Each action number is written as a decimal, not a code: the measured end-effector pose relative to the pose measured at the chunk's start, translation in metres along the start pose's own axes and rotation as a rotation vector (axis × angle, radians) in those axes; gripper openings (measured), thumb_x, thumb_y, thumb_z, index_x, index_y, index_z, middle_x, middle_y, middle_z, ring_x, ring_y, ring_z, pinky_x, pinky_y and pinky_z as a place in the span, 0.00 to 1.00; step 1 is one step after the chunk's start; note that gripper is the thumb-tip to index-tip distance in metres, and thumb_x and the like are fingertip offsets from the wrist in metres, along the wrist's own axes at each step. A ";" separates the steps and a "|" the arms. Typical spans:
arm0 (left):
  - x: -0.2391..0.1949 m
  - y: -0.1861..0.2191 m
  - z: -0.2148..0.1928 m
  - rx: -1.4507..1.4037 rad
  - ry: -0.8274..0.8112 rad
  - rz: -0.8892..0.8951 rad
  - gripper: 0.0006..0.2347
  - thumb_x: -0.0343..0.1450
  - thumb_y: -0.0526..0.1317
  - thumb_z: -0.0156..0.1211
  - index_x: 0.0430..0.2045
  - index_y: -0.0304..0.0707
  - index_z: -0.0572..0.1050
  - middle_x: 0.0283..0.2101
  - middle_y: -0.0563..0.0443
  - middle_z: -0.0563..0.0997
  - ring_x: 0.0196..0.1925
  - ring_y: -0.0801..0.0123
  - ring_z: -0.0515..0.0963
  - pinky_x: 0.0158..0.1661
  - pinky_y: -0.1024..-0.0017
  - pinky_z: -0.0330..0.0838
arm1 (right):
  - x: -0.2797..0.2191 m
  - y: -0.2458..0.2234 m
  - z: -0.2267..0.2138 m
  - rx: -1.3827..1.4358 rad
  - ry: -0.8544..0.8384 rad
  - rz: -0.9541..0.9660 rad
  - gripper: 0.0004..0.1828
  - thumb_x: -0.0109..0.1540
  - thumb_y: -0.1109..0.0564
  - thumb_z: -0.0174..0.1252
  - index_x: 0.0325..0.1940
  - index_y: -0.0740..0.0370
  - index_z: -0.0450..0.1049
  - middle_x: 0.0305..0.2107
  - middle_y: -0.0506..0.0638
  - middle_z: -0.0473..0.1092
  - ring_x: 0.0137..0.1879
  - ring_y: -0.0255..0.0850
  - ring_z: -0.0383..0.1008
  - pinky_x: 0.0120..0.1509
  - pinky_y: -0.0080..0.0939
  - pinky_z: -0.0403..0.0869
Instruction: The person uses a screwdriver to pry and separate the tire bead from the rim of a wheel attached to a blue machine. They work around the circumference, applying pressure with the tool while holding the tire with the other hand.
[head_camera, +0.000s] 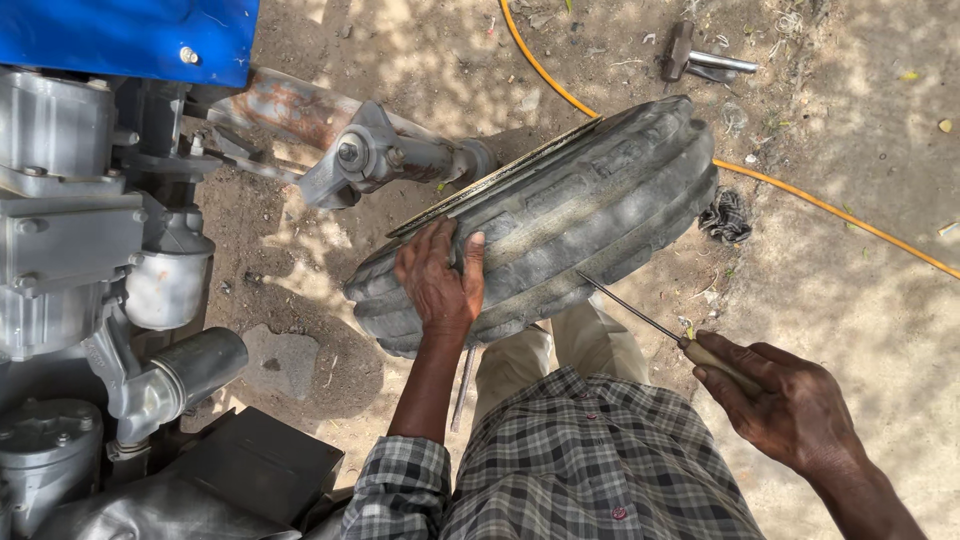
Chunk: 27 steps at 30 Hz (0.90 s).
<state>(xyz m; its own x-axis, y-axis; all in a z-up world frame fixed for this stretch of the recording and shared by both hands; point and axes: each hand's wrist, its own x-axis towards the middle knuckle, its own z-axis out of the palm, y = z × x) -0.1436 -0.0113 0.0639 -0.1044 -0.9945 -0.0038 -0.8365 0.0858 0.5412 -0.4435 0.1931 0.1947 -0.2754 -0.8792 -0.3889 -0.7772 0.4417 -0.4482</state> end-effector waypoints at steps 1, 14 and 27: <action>0.000 0.000 0.000 0.008 -0.002 0.011 0.24 0.74 0.57 0.57 0.53 0.34 0.78 0.59 0.41 0.79 0.65 0.49 0.71 0.68 0.45 0.50 | 0.000 -0.001 -0.001 -0.022 -0.017 0.016 0.22 0.57 0.50 0.70 0.56 0.49 0.81 0.33 0.48 0.82 0.31 0.39 0.83 0.35 0.40 0.81; -0.006 -0.046 -0.004 -0.012 -0.018 0.027 0.31 0.71 0.65 0.56 0.55 0.36 0.78 0.60 0.41 0.78 0.66 0.47 0.70 0.67 0.46 0.50 | 0.006 -0.021 0.003 0.094 -0.053 -0.081 0.21 0.56 0.47 0.68 0.54 0.45 0.82 0.31 0.47 0.82 0.23 0.37 0.81 0.26 0.40 0.80; -0.018 -0.138 -0.014 -0.193 0.003 0.139 0.30 0.76 0.64 0.47 0.57 0.36 0.77 0.61 0.38 0.77 0.65 0.45 0.72 0.66 0.50 0.61 | 0.020 0.004 -0.023 -0.023 -0.045 0.041 0.22 0.56 0.43 0.70 0.54 0.44 0.81 0.25 0.45 0.80 0.23 0.37 0.79 0.28 0.40 0.78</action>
<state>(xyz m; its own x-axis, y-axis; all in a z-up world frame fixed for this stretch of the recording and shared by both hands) -0.0193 -0.0058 0.0010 -0.2101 -0.9740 0.0843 -0.6954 0.2095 0.6874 -0.4647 0.1729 0.2035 -0.2820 -0.8515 -0.4421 -0.7789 0.4722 -0.4126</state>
